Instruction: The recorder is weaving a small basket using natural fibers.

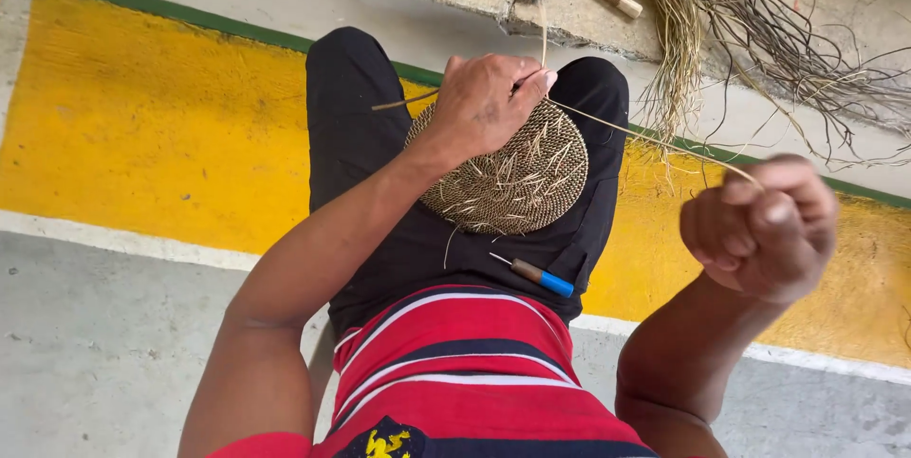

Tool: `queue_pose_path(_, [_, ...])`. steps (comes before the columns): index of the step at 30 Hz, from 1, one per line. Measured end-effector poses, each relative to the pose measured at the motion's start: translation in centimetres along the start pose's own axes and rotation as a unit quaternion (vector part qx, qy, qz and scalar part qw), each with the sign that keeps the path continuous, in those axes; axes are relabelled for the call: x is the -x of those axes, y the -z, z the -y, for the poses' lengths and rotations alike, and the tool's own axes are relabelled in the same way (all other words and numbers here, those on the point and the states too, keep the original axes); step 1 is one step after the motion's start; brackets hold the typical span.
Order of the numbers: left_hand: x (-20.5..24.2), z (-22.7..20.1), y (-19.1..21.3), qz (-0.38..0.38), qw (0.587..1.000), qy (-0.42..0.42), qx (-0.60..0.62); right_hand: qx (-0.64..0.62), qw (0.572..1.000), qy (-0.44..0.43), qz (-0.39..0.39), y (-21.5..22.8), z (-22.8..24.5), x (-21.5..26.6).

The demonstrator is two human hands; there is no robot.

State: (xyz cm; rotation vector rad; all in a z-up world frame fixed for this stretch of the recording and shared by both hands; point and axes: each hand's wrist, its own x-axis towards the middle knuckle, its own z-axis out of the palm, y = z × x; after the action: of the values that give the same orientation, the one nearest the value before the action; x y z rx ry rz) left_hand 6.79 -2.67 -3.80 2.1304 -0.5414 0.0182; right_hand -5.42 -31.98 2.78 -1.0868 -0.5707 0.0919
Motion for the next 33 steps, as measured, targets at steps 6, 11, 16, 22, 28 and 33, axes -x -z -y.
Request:
queue_pose_path(6, [0.1,0.4,0.5,0.012,0.996,0.047,0.073,0.16,0.972,0.107,-0.135,-6.1,-2.2,-3.8])
queue_pose_path(11, [2.1,1.1,1.2,0.003,0.99,-0.126,0.057,0.35,0.923,0.084,-0.136,-5.5,-9.3,-4.1])
queue_pose_path(16, [2.8,-1.2,2.7,0.041,0.997,-0.058,-0.027,0.424,0.892,0.082,-0.134,-5.6,-11.0,-4.5])
queue_pose_path(22, [2.8,-0.7,2.2,0.033,0.998,-0.06,-0.017,0.394,0.907,0.084,-0.126,-5.0,-11.2,-4.0])
queue_pose_path(28, [2.7,-0.9,2.2,0.027,0.998,-0.062,-0.006,0.371,0.915,0.072,-0.138,-4.6,-11.3,-3.9])
queue_pose_path(33, [2.7,-1.0,2.4,0.029,0.996,-0.089,-0.011,0.358,0.918,0.072,-0.157,-5.1,-11.3,-3.7])
